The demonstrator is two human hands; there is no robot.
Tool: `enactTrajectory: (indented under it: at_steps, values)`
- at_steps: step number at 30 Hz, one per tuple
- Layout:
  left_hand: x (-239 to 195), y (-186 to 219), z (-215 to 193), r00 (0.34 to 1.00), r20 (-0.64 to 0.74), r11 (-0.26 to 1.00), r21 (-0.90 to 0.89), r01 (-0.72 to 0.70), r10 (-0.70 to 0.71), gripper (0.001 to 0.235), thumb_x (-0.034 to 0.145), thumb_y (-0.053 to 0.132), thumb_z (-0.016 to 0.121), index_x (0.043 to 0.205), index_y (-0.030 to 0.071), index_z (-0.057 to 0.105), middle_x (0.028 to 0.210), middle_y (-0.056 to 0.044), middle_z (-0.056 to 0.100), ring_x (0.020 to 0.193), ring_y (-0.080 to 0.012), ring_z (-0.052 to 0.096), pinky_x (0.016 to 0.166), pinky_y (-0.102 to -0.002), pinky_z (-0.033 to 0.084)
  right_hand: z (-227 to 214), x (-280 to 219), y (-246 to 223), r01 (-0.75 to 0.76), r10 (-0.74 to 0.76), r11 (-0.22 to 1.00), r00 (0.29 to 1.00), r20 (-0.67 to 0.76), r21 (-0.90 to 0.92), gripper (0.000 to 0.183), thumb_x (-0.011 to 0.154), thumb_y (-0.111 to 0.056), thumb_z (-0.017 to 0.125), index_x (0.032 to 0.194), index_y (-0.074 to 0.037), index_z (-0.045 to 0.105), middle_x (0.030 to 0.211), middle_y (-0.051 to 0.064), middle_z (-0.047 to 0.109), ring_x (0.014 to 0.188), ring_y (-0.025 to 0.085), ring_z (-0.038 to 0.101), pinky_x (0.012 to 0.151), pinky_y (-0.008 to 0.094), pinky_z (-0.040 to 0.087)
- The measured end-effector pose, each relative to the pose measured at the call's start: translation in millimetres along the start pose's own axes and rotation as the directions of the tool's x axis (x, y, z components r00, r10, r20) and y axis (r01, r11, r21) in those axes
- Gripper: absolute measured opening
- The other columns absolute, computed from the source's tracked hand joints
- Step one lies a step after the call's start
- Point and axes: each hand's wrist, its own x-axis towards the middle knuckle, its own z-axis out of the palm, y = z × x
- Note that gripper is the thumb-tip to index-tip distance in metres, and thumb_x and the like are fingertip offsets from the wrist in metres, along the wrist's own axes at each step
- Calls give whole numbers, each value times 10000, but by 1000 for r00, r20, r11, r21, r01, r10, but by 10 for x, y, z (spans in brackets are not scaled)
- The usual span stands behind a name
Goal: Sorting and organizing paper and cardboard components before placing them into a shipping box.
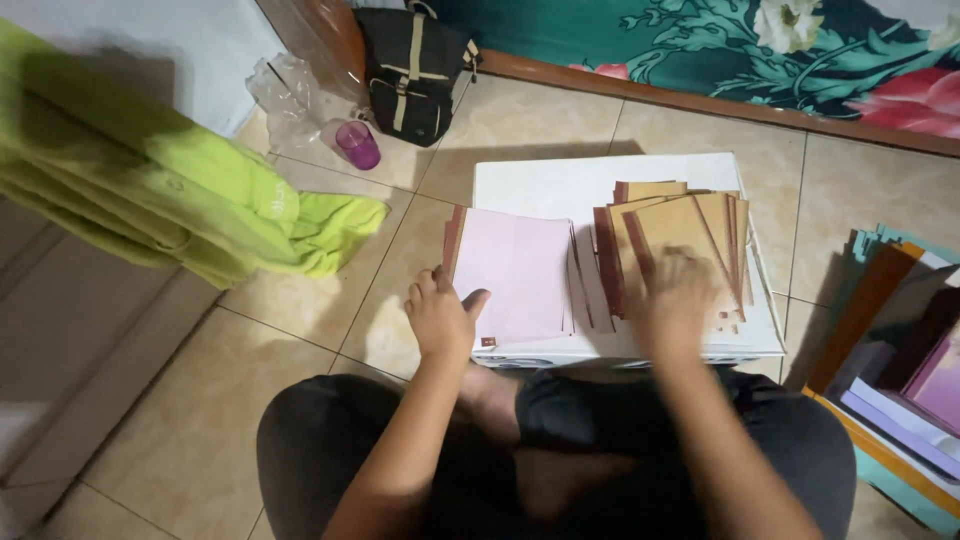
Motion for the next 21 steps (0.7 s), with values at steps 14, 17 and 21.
enactTrajectory:
  at_steps: [14,17,21]
  values:
    - [93,-63,-430,935,247,737,-576,353,-256,278,815,326,851,928,104,727,896,-153,775,879,-377,755,739,-432,584,205,-327,-547,114,-197,934,955,221,338,730,840,-504,710,1416,-69,598,1291,131,643,1231,359,609,1162,571,343]
    - [89,-74,-524,930,255,754,-546,364,-264,260,850,344,817,948,122,725,925,-133,778,892,-354,761,754,-423,599,129,-275,-559,117,-160,924,983,93,363,683,830,-402,767,1401,-62,608,1199,151,667,1147,380,650,1099,576,416]
    - [-19,-27,-699,981,-45,898,-414,152,-187,132,907,254,737,833,169,669,839,-33,637,820,-308,701,714,-401,558,-177,-173,-628,92,-153,889,983,103,448,523,867,-295,772,1298,-13,678,1139,180,695,1082,375,683,1068,501,455]
